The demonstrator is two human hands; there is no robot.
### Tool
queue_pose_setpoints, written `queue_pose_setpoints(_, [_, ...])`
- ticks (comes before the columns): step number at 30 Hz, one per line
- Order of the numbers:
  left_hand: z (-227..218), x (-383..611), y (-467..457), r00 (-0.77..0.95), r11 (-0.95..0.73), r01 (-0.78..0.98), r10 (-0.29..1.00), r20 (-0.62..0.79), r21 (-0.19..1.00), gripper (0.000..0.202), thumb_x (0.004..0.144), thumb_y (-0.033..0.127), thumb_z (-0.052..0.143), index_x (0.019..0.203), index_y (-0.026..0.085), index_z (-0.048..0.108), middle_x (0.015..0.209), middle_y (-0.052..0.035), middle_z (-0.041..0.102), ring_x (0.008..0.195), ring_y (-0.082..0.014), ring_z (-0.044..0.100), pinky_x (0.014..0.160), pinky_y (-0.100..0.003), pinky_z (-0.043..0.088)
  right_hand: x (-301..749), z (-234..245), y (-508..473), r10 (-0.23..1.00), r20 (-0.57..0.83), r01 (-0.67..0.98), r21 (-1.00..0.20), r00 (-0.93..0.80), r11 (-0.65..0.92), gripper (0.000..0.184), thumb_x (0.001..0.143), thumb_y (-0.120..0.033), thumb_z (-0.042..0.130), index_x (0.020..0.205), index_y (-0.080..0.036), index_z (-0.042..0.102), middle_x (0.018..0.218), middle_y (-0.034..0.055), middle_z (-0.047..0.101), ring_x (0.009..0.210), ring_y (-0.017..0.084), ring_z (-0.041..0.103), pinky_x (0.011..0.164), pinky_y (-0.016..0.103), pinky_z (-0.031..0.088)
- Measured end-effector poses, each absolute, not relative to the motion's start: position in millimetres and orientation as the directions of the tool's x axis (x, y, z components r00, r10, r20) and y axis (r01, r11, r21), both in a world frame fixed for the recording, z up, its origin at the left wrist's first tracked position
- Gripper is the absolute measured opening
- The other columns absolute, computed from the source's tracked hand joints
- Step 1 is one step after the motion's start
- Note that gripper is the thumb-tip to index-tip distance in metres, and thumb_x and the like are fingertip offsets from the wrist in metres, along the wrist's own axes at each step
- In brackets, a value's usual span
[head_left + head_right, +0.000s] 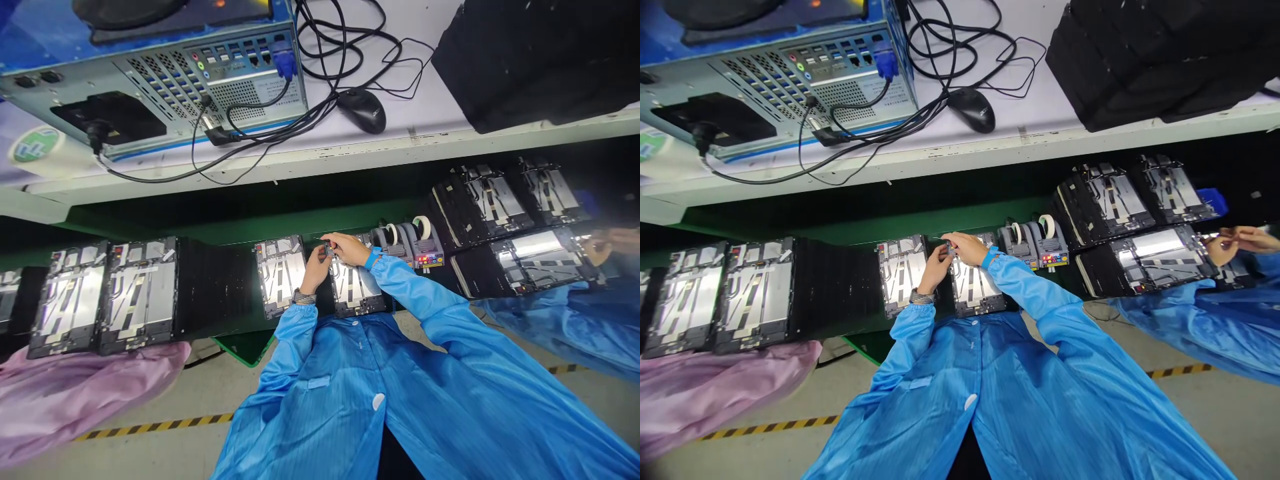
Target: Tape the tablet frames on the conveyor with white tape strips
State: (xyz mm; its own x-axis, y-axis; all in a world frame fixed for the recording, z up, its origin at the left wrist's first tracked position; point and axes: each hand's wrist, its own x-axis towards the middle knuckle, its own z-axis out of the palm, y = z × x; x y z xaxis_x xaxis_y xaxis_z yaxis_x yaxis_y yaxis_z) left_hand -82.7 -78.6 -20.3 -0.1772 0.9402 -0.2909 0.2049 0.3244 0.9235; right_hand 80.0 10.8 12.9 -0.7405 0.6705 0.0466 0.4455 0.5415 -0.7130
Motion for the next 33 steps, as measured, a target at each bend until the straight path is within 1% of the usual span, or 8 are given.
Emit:
queue_pose_setpoints(11, [-31.5, -77.4, -76.0, -0.220, 0.328, 0.167, 0.932, -0.289, 0.930, 0.037, 0.092, 0.028, 0.067, 0.127, 0.017, 0.062, 0.125, -0.0132, 0.069, 0.104, -0.0225, 0.067, 0.097, -0.042, 0.054, 86.5, 19.8, -1.2, 0.774, 0.035, 0.458, -0.789, -0.632, 0.410, 0.052, 0.088, -0.008, 0.053, 0.138, -0.020, 0.059, 0.097, 0.0042, 0.066, 0.082, 0.018, 0.056, 0.076, 0.030, 0.041])
queue_pose_setpoints(14, [-33.7, -77.2, -75.6, -0.243, 0.326, 0.131, 0.926, -0.289, 0.936, 0.037, 0.090, 0.028, 0.068, 0.125, 0.017, 0.062, 0.122, -0.0132, 0.070, 0.102, -0.0218, 0.067, 0.097, -0.042, 0.054, 89.5, 33.0, -14.3, 0.894, 0.023, 0.334, -0.923, -0.448, 0.191, 0.039, 0.089, -0.018, 0.060, 0.128, -0.020, 0.063, 0.091, 0.0025, 0.065, 0.074, 0.016, 0.054, 0.073, 0.030, 0.042])
queue_pose_setpoints(16, [-34.4, -77.0, -75.9, -0.248, 0.321, 0.091, 0.924, -0.291, 0.943, 0.038, 0.089, 0.028, 0.069, 0.125, 0.018, 0.062, 0.122, -0.0127, 0.069, 0.103, -0.0214, 0.067, 0.098, -0.042, 0.054, 91.7, 41.6, -29.7, 0.923, -0.125, 0.122, -0.989, -0.363, -0.086, 0.037, 0.088, -0.028, 0.065, 0.125, -0.020, 0.063, 0.083, 0.0001, 0.064, 0.064, 0.014, 0.050, 0.063, 0.028, 0.039])
queue_pose_setpoints(19, [-34.4, -76.7, -77.5, -0.256, 0.291, 0.052, 0.929, -0.269, 0.955, 0.043, 0.088, 0.030, 0.071, 0.128, 0.020, 0.061, 0.128, -0.0122, 0.066, 0.109, -0.0214, 0.065, 0.103, -0.042, 0.052, 92.1, 47.5, -59.2, 0.831, -0.360, -0.244, -0.838, -0.424, -0.487, 0.043, 0.086, -0.036, 0.070, 0.126, -0.021, 0.061, 0.081, -0.0001, 0.066, 0.054, 0.011, 0.045, 0.052, 0.026, 0.031])
queue_pose_setpoints(21, [-33.9, -76.4, -79.2, -0.279, 0.270, 0.067, 0.929, -0.242, 0.960, 0.051, 0.087, 0.030, 0.071, 0.136, 0.024, 0.057, 0.135, -0.0117, 0.061, 0.114, -0.0220, 0.063, 0.104, -0.041, 0.051, 89.1, 45.0, -76.7, 0.768, -0.422, -0.399, -0.674, -0.482, -0.621, 0.044, 0.085, -0.034, 0.070, 0.126, -0.021, 0.061, 0.084, 0.0015, 0.068, 0.054, 0.011, 0.047, 0.052, 0.026, 0.032])
queue_pose_setpoints(24, [-31.8, -75.3, -82.0, -0.304, 0.240, 0.113, 0.932, -0.196, 0.964, 0.060, 0.087, 0.028, 0.070, 0.144, 0.031, 0.052, 0.146, -0.0093, 0.054, 0.122, -0.0231, 0.060, 0.102, -0.039, 0.051, 82.2, 36.2, -89.8, 0.729, -0.458, -0.533, -0.498, -0.508, -0.684, 0.040, 0.086, -0.027, 0.066, 0.125, -0.020, 0.063, 0.087, 0.0030, 0.070, 0.058, 0.013, 0.052, 0.055, 0.027, 0.039])
queue_pose_setpoints(28, [-26.2, -72.1, -83.8, -0.303, 0.209, 0.148, 0.940, -0.157, 0.967, 0.055, 0.088, 0.023, 0.065, 0.141, 0.032, 0.053, 0.149, -0.0076, 0.050, 0.127, -0.0234, 0.057, 0.100, -0.035, 0.052, 76.8, 28.2, -87.2, 0.688, -0.504, -0.613, -0.338, -0.522, -0.714, 0.031, 0.092, -0.027, 0.058, 0.120, -0.018, 0.066, 0.088, 0.0043, 0.070, 0.062, 0.014, 0.053, 0.059, 0.028, 0.043])
queue_pose_setpoints(33, [-18.4, -69.0, -83.2, -0.293, 0.204, 0.189, 0.945, -0.143, 0.961, 0.043, 0.090, 0.020, 0.062, 0.132, 0.028, 0.059, 0.143, -0.0086, 0.052, 0.127, -0.0225, 0.057, 0.098, -0.034, 0.053, 76.6, 32.1, -83.9, 0.663, -0.549, -0.630, -0.288, -0.509, -0.722, 0.028, 0.093, -0.028, 0.056, 0.116, -0.017, 0.067, 0.086, 0.0046, 0.068, 0.063, 0.015, 0.053, 0.059, 0.030, 0.044])
